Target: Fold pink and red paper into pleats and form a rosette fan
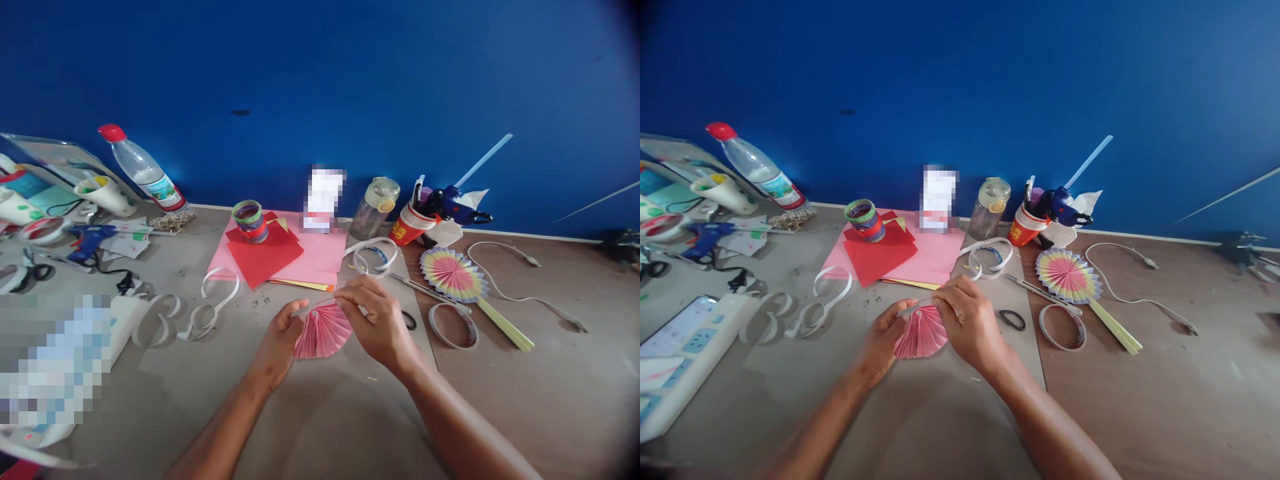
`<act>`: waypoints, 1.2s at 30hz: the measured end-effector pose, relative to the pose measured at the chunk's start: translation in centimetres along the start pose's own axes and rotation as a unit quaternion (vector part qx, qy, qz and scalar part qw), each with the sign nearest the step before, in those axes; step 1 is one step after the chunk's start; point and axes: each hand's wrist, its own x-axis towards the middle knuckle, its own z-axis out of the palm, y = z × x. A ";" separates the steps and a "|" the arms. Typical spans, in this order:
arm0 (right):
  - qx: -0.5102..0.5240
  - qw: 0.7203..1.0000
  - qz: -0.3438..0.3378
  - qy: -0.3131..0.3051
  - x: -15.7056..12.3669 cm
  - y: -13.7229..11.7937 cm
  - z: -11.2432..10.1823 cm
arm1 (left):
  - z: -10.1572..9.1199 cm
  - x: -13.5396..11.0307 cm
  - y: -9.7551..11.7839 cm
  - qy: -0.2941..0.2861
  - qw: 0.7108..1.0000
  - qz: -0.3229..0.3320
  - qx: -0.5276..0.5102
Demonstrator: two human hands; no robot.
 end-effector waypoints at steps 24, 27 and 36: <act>-0.089 0.995 -0.013 -0.030 -0.5 -0.4 0.7 | -0.1 -0.3 -0.1 0.020 0.971 0.099 0.218; -0.094 0.995 -0.009 -0.028 -0.5 -0.5 0.4 | -0.1 -0.4 -0.3 0.017 0.946 0.152 0.286; -0.065 0.997 0.000 -0.039 -0.5 -1.2 -0.1 | -1.2 -0.6 0.8 0.077 0.881 0.356 0.303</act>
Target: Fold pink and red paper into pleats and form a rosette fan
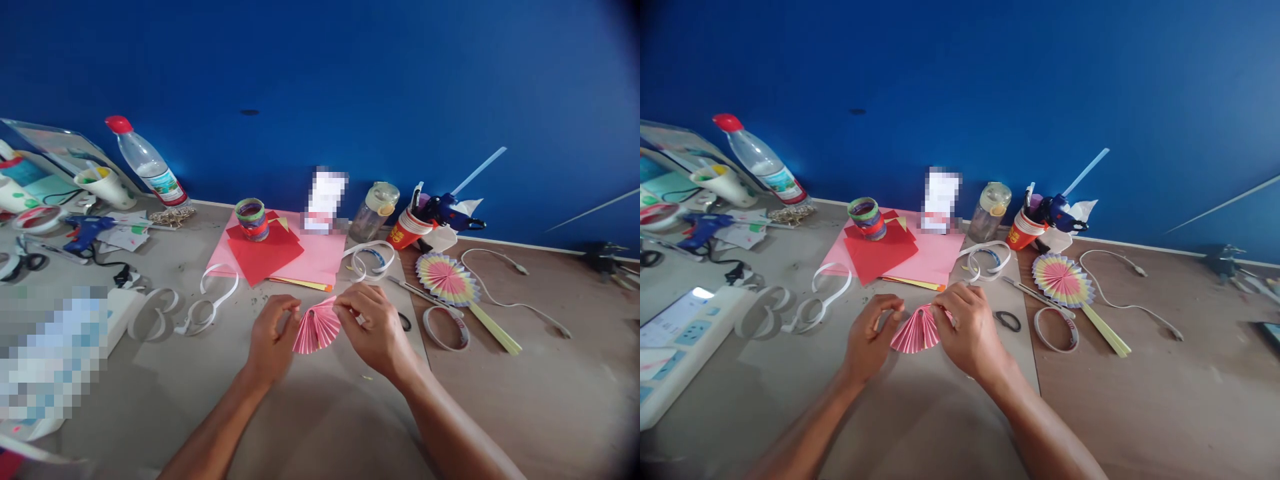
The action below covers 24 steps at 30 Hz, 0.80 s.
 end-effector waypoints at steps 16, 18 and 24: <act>0.055 0.988 0.064 -0.128 0.0 0.4 0.4 | 0.0 0.1 1.5 -0.107 0.982 -0.144 -0.056; 0.097 0.979 0.104 -0.149 0.2 0.7 -0.2 | 0.0 0.1 1.3 -0.103 0.984 -0.140 -0.046; 0.401 0.863 0.198 -0.235 0.3 2.3 -0.8 | 0.2 -0.1 0.6 -0.093 0.988 -0.118 -0.027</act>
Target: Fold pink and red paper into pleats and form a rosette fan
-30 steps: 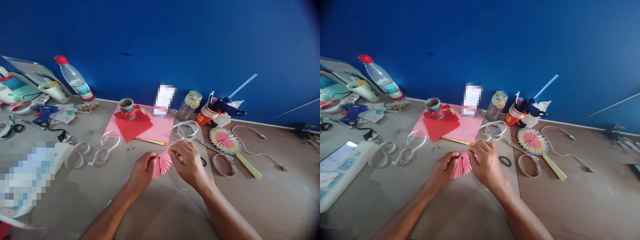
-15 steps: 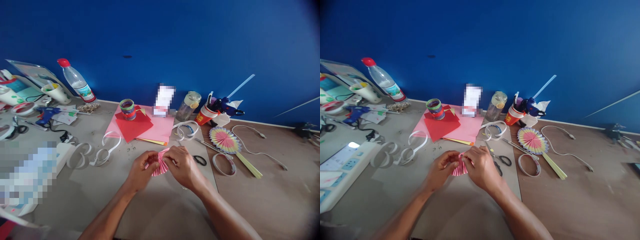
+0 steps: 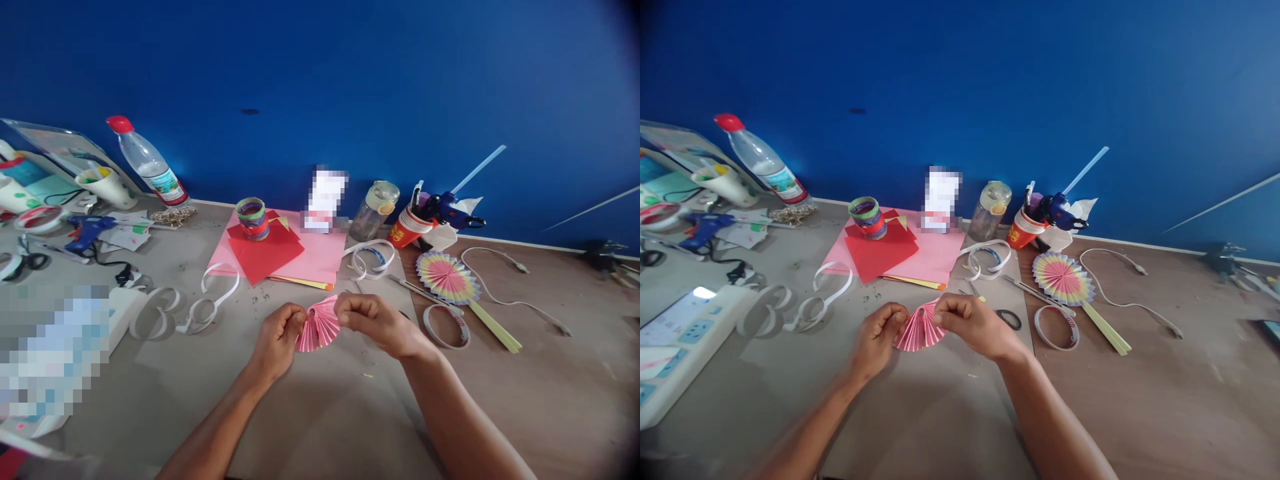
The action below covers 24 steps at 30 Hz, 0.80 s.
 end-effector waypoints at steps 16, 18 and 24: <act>0.311 0.949 0.042 0.022 1.3 2.1 1.5 | -0.1 -0.5 -0.1 -0.133 0.968 -0.007 -0.211; 0.276 0.959 0.045 0.043 1.5 2.4 1.7 | 0.0 -0.5 -0.1 -0.126 0.966 -0.019 -0.223; 0.182 0.982 0.026 0.038 1.3 2.8 1.9 | -0.1 -0.2 0.0 -0.089 0.977 -0.009 -0.192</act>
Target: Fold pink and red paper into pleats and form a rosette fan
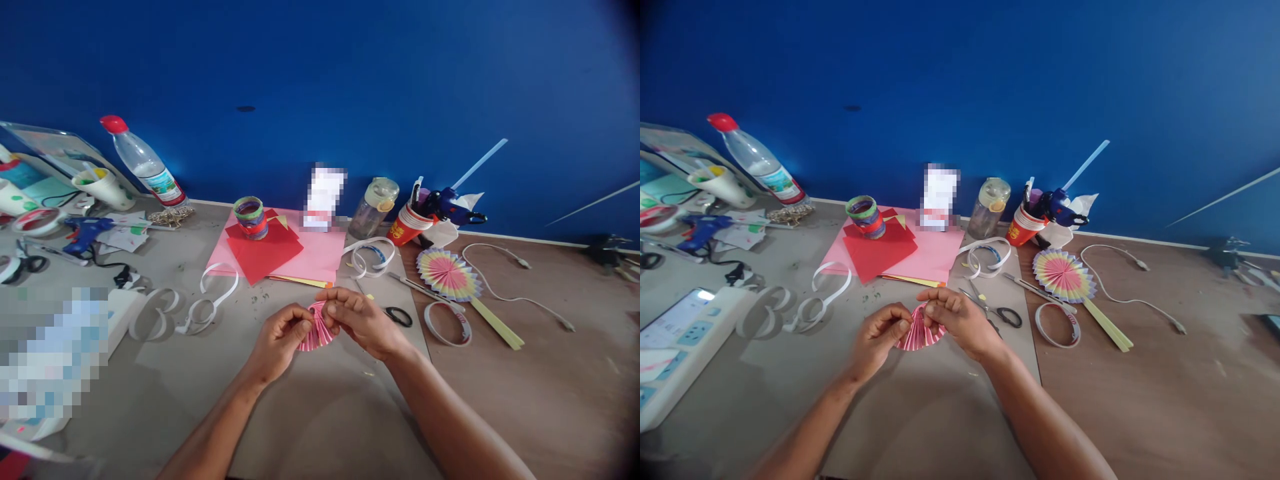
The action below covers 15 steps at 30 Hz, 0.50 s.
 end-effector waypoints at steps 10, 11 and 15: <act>-0.378 0.922 -0.004 0.086 -0.4 -1.0 0.9 | -0.1 0.2 0.0 0.057 0.973 0.102 0.201; -0.384 0.917 -0.007 0.105 -0.3 -1.1 0.8 | -0.2 0.3 -0.1 0.077 0.968 0.108 0.213; -0.440 0.876 -0.078 0.178 -0.1 -0.9 0.0 | -0.7 0.7 -0.8 0.155 0.938 0.116 0.287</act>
